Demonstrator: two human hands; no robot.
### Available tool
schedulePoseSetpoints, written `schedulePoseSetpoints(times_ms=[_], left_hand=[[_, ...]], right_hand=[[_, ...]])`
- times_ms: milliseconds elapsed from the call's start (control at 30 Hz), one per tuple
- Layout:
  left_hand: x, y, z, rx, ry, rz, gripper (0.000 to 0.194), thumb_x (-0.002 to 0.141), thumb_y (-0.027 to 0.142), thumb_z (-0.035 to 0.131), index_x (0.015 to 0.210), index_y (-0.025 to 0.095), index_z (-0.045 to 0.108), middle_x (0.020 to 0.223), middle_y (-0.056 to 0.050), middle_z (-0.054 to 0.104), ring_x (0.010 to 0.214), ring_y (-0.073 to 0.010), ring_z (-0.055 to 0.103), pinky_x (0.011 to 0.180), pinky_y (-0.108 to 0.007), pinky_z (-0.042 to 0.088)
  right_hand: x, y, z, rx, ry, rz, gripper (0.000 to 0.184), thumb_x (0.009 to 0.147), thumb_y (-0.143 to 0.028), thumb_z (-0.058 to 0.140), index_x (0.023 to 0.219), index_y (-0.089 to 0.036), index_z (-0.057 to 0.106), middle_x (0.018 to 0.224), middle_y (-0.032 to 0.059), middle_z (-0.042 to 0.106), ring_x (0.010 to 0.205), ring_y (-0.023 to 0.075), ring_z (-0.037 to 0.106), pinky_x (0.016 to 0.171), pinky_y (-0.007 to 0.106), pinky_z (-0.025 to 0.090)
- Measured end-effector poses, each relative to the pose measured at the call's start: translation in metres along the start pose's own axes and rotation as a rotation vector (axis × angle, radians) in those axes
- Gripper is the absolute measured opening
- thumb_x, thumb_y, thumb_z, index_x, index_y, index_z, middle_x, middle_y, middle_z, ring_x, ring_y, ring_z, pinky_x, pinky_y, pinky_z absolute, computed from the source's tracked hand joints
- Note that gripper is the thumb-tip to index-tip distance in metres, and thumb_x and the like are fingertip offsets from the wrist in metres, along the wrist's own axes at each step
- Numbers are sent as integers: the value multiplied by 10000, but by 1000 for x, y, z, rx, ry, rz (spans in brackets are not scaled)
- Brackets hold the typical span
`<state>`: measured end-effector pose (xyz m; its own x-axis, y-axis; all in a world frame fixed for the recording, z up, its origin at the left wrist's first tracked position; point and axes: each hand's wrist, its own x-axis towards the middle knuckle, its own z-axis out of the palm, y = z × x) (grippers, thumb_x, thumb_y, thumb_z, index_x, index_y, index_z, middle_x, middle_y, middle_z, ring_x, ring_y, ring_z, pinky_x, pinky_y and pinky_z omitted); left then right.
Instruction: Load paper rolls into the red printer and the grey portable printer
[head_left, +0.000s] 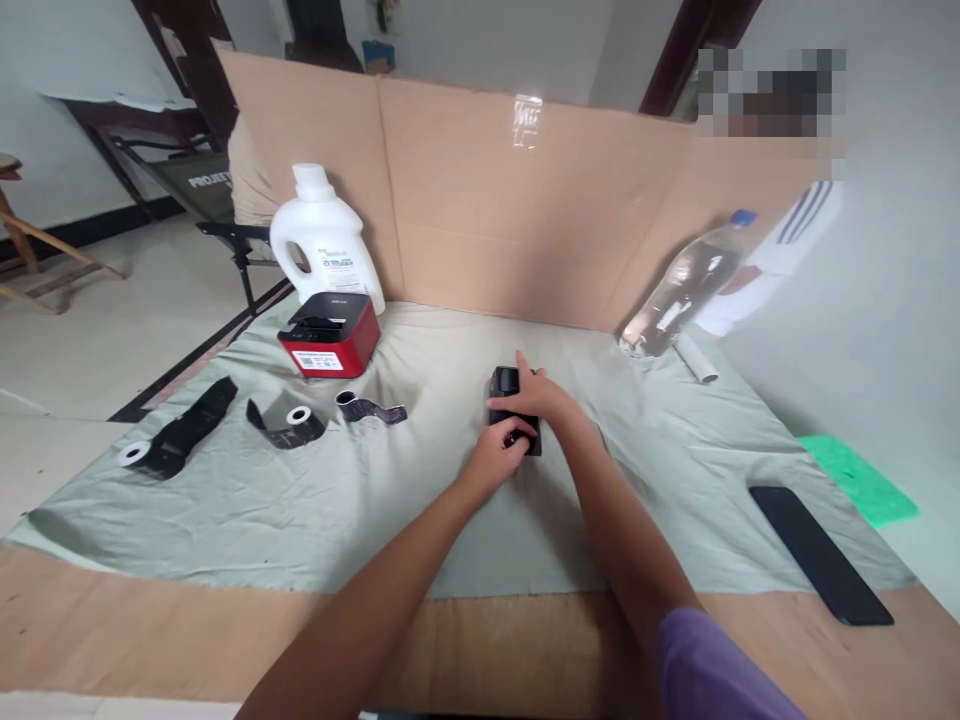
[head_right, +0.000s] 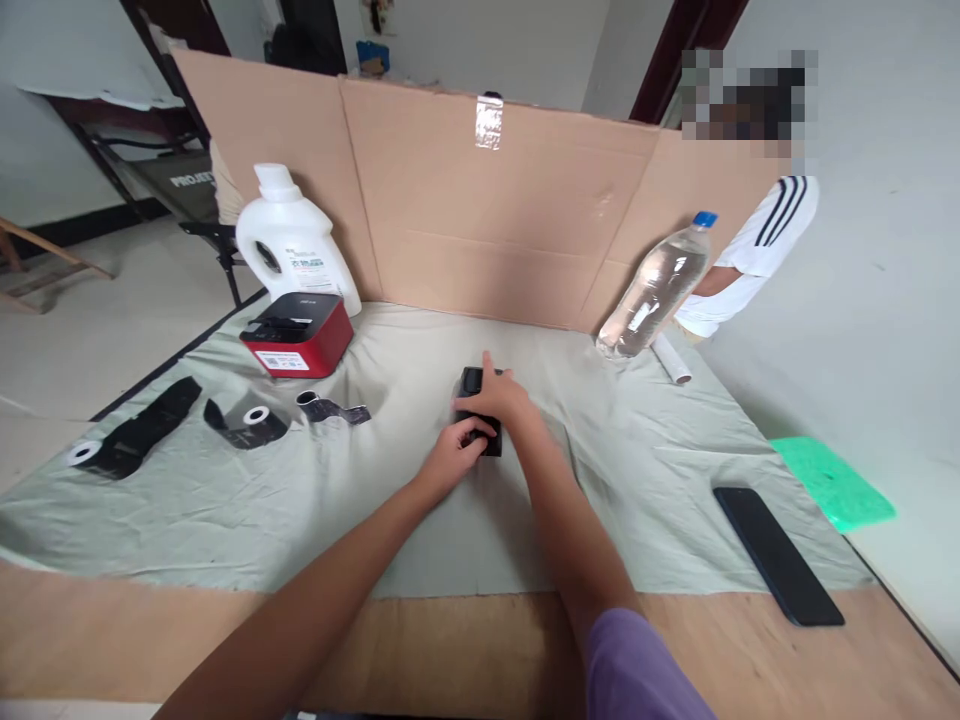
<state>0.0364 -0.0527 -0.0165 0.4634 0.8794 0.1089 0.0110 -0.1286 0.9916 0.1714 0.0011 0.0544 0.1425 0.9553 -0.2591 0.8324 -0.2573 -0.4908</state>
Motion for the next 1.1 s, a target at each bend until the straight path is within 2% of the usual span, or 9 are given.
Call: schedulePoseSetpoints(times_ms=[133, 200, 267, 367, 500, 600, 700, 867, 1100], left_hand=[[-1, 0, 0, -10, -72, -20, 288, 803, 179, 555, 1041, 143, 714, 606, 3, 620, 533, -132, 546, 568, -255, 438], [-3, 4, -2, 7, -165, -8, 361, 836, 224, 570, 1163, 149, 702, 625, -2, 638, 549, -134, 551, 584, -258, 449], [-6, 10, -3, 2, -258, -3, 458, 862, 270, 573, 1300, 163, 654, 671, -6, 660, 563, -129, 553, 604, -260, 462], [-8, 16, -4, 20, -323, -3, 523, 874, 299, 565, 1377, 162, 610, 689, -5, 658, 576, -122, 541, 632, -261, 472], [-10, 17, -4, 77, -326, 1, 511, 889, 303, 544, 1374, 159, 616, 709, -13, 663, 620, -124, 545, 669, -263, 465], [-10, 14, -3, 119, -328, 11, 477, 904, 310, 541, 1354, 186, 636, 724, -15, 670, 653, -131, 560, 688, -266, 456], [-10, 12, -2, 138, -331, 13, 447, 908, 313, 545, 1326, 200, 656, 725, -13, 671, 658, -134, 557, 694, -270, 449], [-9, 13, -2, 86, -314, -18, 441, 905, 313, 540, 1308, 182, 664, 719, -16, 655, 678, -144, 578, 679, -272, 449], [-7, 11, -3, 48, -326, -27, 412, 891, 299, 547, 1261, 182, 686, 716, -13, 646, 688, -145, 587, 675, -269, 441]], right_hand=[[2, -6, 19, 57, 72, 36, 1289, 586, -497, 866, 1629, -280, 140, 1531, 260, 325, 1240, 503, 558, 1055, 641, 403], [2, 2, 15, 112, 94, 57, 1224, 623, -520, 823, 1624, -258, 169, 1539, 250, 333, 1279, 486, 532, 1064, 615, 415], [-1, 21, 1, 237, 123, 39, 1134, 676, -529, 768, 1611, -215, 208, 1527, 223, 396, 1330, 419, 509, 1097, 539, 424], [-11, 72, -32, 383, 276, 21, 1014, 697, -469, 743, 1567, -191, 301, 1465, 155, 517, 1310, 313, 543, 1116, 442, 435], [-29, 160, -79, 181, 622, 102, 952, 647, -424, 785, 1498, -169, 444, 1360, 153, 589, 1229, 328, 586, 1092, 476, 446], [-37, 218, -106, 41, 706, 181, 871, 682, -400, 783, 1479, -189, 502, 1323, 162, 599, 1195, 323, 601, 1082, 470, 449], [-35, 255, -120, -59, 718, 269, 864, 704, -426, 794, 1491, -225, 501, 1327, 181, 575, 1190, 335, 592, 1051, 479, 461], [-24, 282, -125, -68, 746, 318, 816, 733, -453, 773, 1475, -219, 527, 1324, 209, 563, 1168, 348, 591, 1014, 488, 473], [-13, 298, -122, -92, 744, 377, 831, 741, -501, 756, 1490, -236, 513, 1347, 203, 556, 1197, 380, 580, 996, 522, 481]])
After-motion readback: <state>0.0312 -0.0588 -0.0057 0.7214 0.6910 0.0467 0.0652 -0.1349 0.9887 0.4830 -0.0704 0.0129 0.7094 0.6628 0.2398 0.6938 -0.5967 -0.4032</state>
